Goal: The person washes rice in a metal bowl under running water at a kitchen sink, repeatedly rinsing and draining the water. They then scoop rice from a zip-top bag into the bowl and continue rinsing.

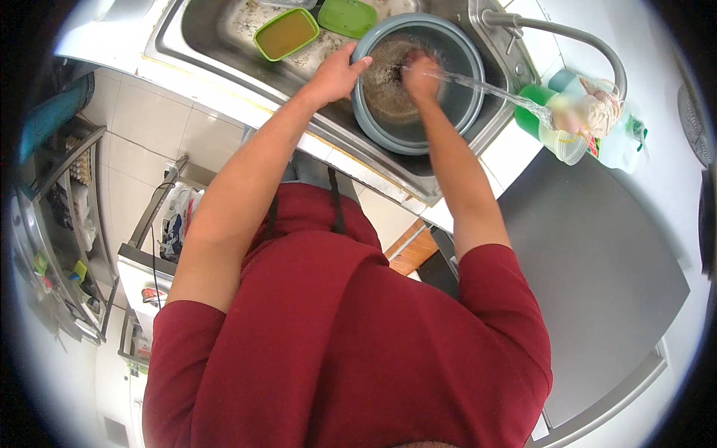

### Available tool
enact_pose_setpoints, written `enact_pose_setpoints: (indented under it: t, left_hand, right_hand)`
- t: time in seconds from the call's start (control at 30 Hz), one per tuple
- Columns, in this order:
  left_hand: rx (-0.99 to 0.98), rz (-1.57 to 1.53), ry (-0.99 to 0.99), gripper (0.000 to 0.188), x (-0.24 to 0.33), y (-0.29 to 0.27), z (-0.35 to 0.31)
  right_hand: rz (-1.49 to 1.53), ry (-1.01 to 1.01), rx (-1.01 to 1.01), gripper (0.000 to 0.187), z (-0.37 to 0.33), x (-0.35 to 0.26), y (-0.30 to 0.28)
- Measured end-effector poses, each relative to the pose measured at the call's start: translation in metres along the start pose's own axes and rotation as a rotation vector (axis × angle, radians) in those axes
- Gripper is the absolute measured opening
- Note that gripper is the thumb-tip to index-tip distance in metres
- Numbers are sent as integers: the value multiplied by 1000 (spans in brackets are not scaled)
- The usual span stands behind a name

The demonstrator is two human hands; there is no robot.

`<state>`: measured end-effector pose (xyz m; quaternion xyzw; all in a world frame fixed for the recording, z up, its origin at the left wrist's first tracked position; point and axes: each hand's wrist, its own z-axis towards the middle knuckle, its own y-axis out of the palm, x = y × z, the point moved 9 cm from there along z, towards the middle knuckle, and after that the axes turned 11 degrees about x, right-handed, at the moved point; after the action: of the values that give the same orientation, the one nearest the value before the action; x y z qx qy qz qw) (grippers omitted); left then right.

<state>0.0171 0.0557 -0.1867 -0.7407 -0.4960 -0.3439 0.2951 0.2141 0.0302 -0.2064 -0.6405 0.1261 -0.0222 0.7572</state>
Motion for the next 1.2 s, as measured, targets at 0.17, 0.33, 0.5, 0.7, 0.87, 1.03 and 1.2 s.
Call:
enact_pose_setpoints:
  t: [0.17,0.33,0.5,0.7,0.87,1.03,1.2]
  left_hand:
    - [10,39,20,44,3,-1,-1]
    - [42,26,14,43,3,-2,-1]
    - [32,56,41,45,7,0,-4]
    - [-27,-63,-48,42,3,2,-3]
    - [0,-54,-47,38,-4,2,1]
    - [-3,-74,-56,38,-1,1,-1]
    - [-44,-27,-83,40,6,1,-5]
  right_hand:
    - [77,-41,-338,22,-12,-4,42]
    - [-92,-64,-139,27,-1,13,32]
    - [-87,33,-522,30,-21,35,47]
    - [-146,-666,-95,20,40,-4,28]
    - [-280,-343,-391,19,10,51,32]
    - [-217,-2,-492,25,-74,45,39]
    - [-374,-73,-502,22,-47,46,27]
